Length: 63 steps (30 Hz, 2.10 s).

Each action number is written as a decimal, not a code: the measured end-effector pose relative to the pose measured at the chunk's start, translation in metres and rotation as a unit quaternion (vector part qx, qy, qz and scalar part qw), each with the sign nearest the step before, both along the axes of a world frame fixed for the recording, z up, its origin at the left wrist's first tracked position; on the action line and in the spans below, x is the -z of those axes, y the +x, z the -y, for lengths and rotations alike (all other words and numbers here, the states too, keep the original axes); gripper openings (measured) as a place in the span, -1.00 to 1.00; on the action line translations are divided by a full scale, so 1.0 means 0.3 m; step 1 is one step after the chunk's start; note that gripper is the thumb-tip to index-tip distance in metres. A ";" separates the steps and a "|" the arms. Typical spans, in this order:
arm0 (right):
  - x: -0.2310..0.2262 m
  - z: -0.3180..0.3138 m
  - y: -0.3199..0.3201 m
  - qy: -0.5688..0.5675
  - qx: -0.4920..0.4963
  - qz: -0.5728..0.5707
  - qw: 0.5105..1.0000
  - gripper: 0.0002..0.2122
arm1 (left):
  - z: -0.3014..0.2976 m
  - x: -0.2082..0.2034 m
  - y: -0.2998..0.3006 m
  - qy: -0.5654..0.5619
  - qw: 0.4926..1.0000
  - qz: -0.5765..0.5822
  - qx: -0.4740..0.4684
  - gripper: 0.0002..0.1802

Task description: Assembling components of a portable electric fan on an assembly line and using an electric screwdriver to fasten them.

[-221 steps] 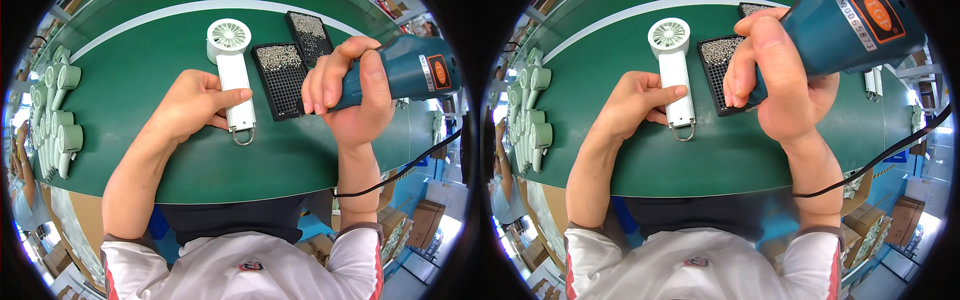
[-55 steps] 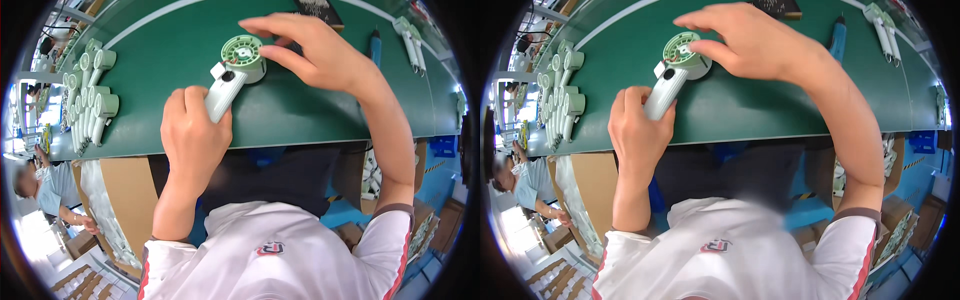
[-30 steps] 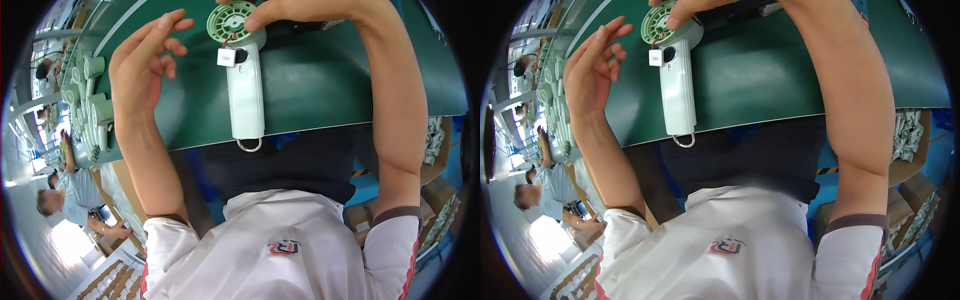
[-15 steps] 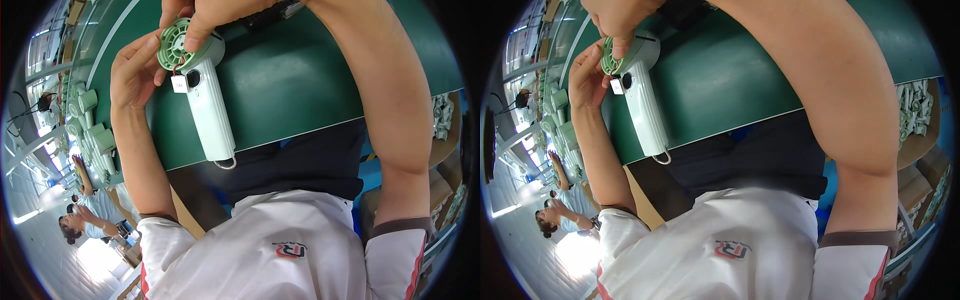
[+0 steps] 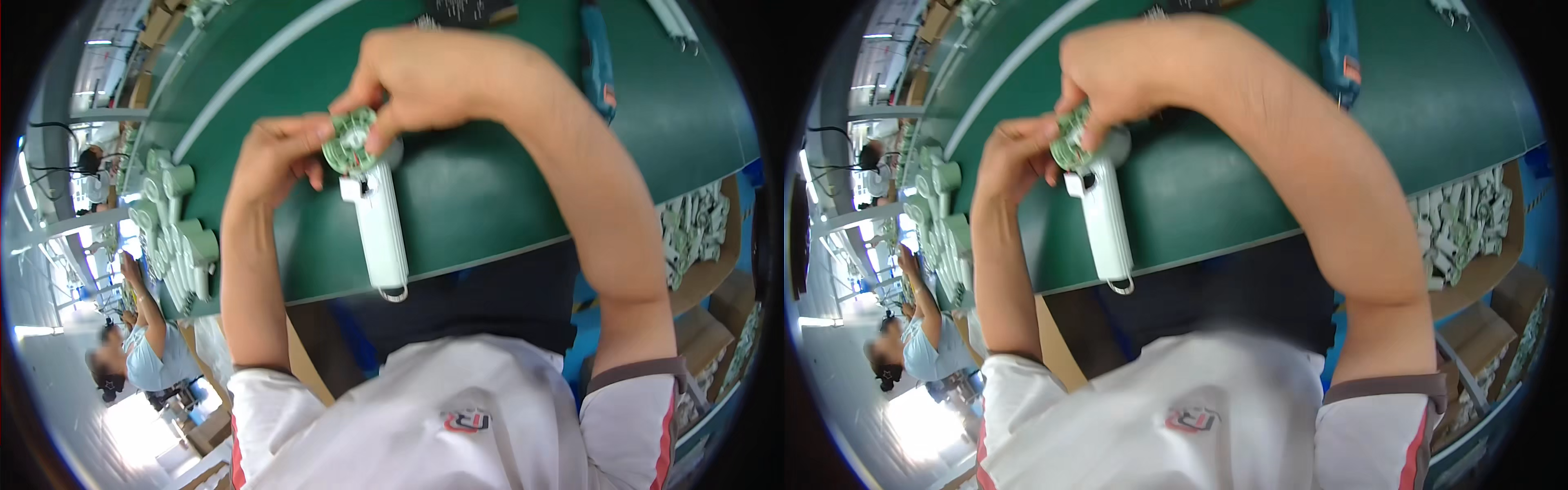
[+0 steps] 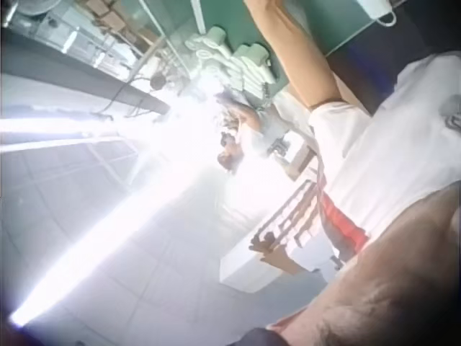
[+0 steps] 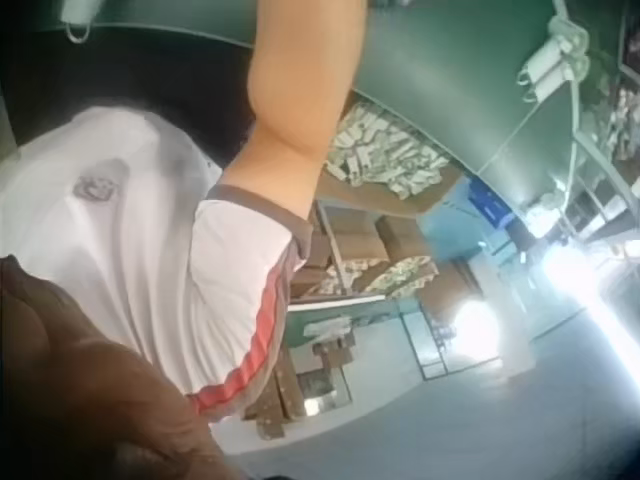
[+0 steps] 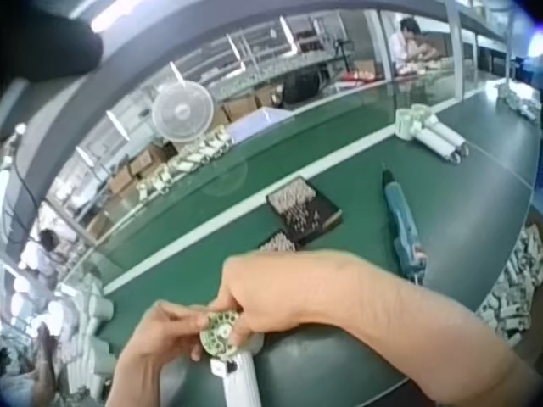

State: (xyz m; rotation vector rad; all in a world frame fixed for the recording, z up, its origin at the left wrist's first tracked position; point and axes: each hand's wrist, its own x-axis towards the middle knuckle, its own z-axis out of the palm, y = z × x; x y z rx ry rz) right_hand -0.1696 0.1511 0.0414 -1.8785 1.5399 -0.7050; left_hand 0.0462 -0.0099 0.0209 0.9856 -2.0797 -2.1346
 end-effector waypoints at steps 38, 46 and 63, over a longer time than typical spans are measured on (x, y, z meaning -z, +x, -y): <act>-0.003 0.006 0.045 -0.136 0.043 -0.118 0.983 -0.73 | -0.150 -0.172 -0.028 -0.411 0.891 0.067 0.179 -0.14; -0.027 -0.016 0.046 0.037 0.059 -0.011 0.998 -0.71 | -0.189 -0.198 -0.052 -0.411 0.890 0.102 0.168 -0.16; 0.018 -0.048 0.171 -0.109 0.220 -0.350 0.904 -0.69 | -0.192 -0.186 -0.033 -0.492 0.843 0.152 0.159 -0.13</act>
